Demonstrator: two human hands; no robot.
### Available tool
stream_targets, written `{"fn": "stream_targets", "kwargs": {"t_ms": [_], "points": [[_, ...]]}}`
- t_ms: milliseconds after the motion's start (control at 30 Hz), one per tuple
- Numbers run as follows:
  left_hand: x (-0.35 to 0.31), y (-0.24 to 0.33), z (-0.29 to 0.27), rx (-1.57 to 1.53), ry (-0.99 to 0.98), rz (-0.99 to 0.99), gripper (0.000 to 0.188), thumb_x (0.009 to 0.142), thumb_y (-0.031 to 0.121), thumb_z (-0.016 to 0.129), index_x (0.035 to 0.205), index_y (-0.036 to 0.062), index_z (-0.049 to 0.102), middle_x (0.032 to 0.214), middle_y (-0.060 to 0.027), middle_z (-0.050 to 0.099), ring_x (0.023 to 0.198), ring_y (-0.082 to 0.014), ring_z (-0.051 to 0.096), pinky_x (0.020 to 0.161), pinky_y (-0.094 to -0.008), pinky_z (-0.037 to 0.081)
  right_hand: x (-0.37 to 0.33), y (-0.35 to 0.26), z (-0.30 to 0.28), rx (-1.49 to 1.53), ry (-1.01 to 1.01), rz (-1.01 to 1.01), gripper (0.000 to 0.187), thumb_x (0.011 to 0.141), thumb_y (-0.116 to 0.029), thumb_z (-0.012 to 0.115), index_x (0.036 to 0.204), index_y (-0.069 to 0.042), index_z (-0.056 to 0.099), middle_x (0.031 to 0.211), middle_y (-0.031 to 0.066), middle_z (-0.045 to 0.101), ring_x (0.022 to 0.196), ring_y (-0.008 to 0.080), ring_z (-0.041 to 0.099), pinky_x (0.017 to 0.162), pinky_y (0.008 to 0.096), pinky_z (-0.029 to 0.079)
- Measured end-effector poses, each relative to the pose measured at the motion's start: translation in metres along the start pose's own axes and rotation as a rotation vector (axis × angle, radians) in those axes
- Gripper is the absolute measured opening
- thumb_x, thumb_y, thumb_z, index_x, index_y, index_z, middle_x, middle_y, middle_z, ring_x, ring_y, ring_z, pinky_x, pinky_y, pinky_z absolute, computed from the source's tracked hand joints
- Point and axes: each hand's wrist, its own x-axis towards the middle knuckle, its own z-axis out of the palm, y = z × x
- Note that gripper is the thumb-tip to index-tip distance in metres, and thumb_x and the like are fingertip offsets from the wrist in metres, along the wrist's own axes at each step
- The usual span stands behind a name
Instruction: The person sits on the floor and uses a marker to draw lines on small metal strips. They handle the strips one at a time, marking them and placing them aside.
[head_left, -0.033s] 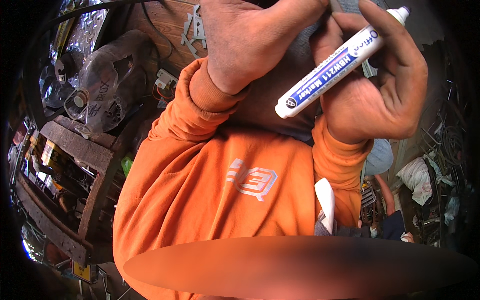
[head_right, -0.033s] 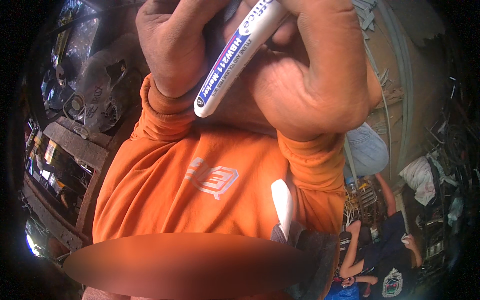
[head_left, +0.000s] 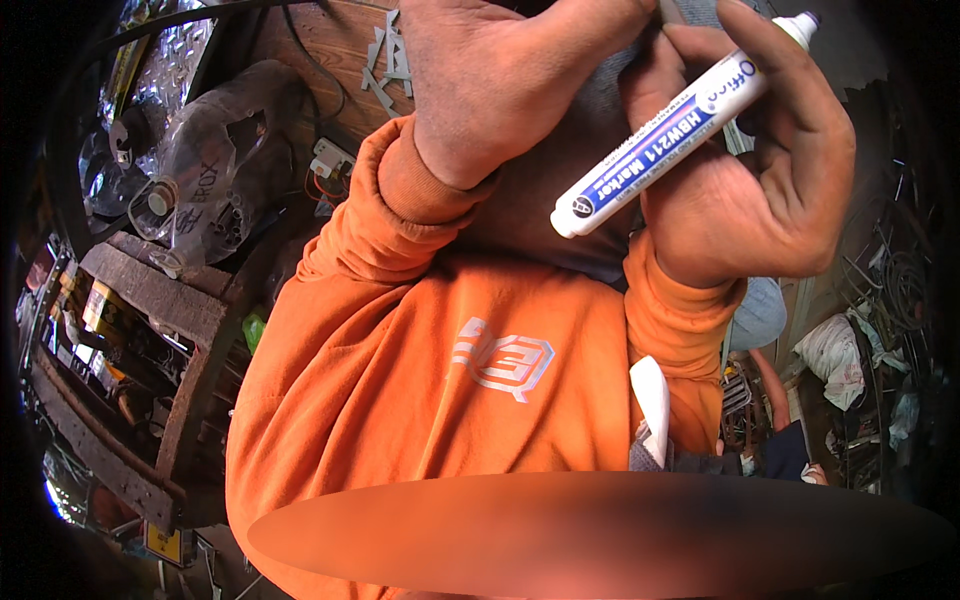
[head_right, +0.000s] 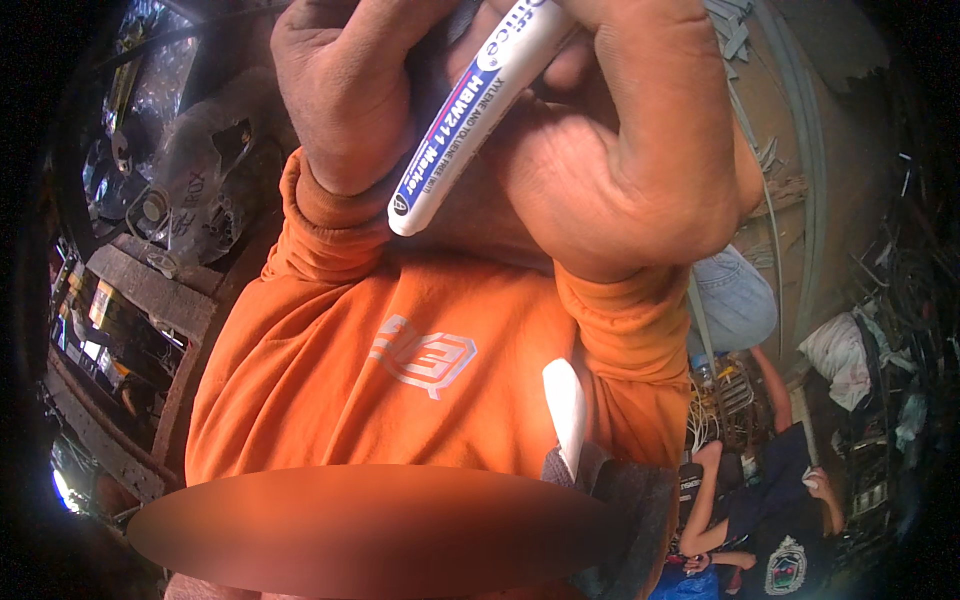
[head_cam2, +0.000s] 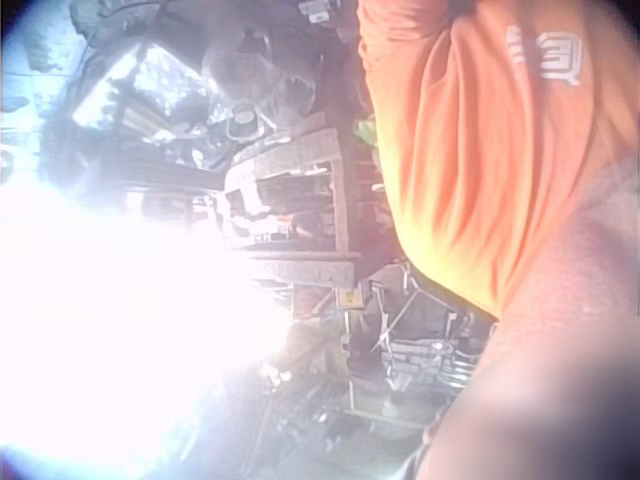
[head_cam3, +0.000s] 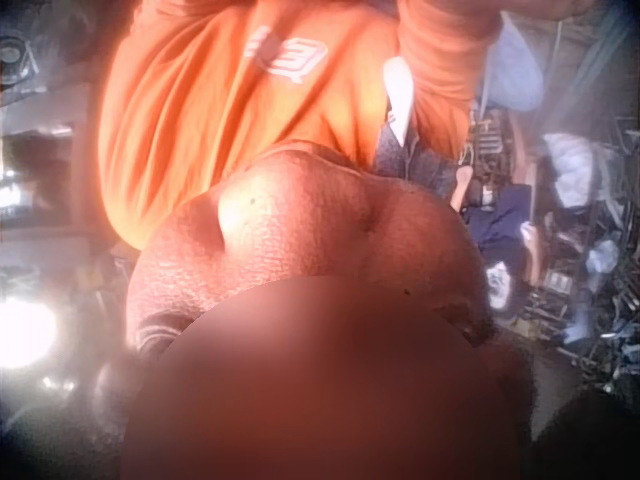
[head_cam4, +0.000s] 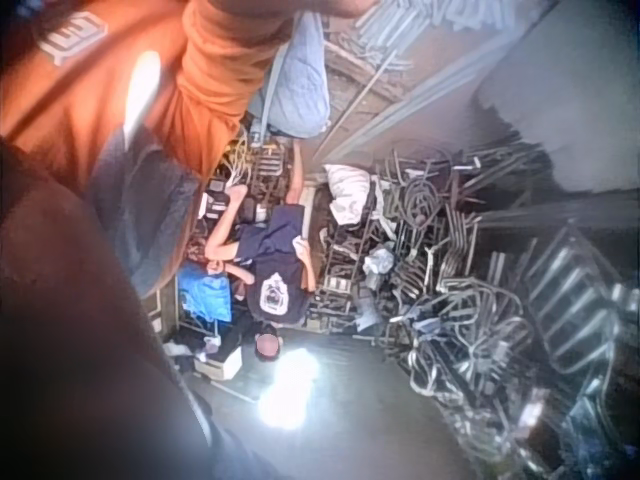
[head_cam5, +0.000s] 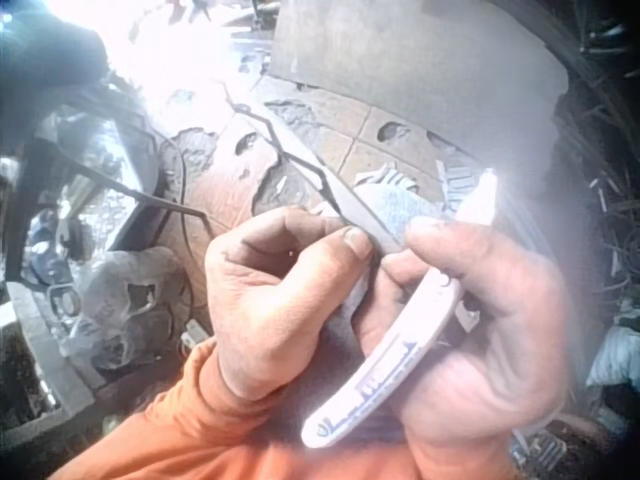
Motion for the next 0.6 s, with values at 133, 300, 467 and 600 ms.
{"fn": "stream_targets", "kwargs": {"t_ms": [133,300,467,600], "points": [[0.000,0.003,0.002,0.044,0.020,0.014,0.006,0.093,0.002,0.070,0.093,-0.0035,0.073,0.083,-0.0055,0.073,0.070,-0.0080,0.063,0.064,-0.0221,0.049,0.007,-0.004,-0.009,0.144,0.002,0.157,0.040,0.080,0.007,0.076,0.116,0.004,0.061,0.086,0.0105,0.068,0.072,0.0138,0.066,0.065,0.0217,0.055],[-0.001,0.003,0.005,0.174,0.089,0.059,0.008,0.092,0.005,0.072,0.091,-0.0030,0.073,0.073,-0.0008,0.068,0.063,-0.0051,0.055,0.059,-0.0198,0.039,0.014,-0.002,-0.033,0.313,0.052,0.338,0.042,0.091,-0.013,0.069,0.127,0.007,0.058,0.090,0.0136,0.070,0.075,0.0139,0.061,0.070,0.0256,0.050],[-0.003,0.003,0.007,0.153,0.099,0.028,0.008,0.093,0.004,0.072,0.093,-0.0036,0.074,0.076,-0.0012,0.069,0.065,-0.0050,0.057,0.061,-0.0189,0.041,0.018,0.004,-0.045,0.236,-0.055,0.347,0.040,0.100,-0.019,0.061,0.129,0.008,0.056,0.091,0.0168,0.071,0.072,0.0148,0.059,0.067,0.0267,0.049],[-0.002,0.002,0.007,0.156,0.093,0.005,0.008,0.093,0.003,0.071,0.095,-0.0044,0.074,0.078,-0.0023,0.071,0.068,-0.0055,0.059,0.063,-0.0189,0.043,0.024,-0.003,-0.054,0.251,-0.163,0.418,0.034,0.100,-0.017,0.063,0.125,0.006,0.057,0.089,0.0159,0.071,0.071,0.0144,0.061,0.066,0.0262,0.050]]}}
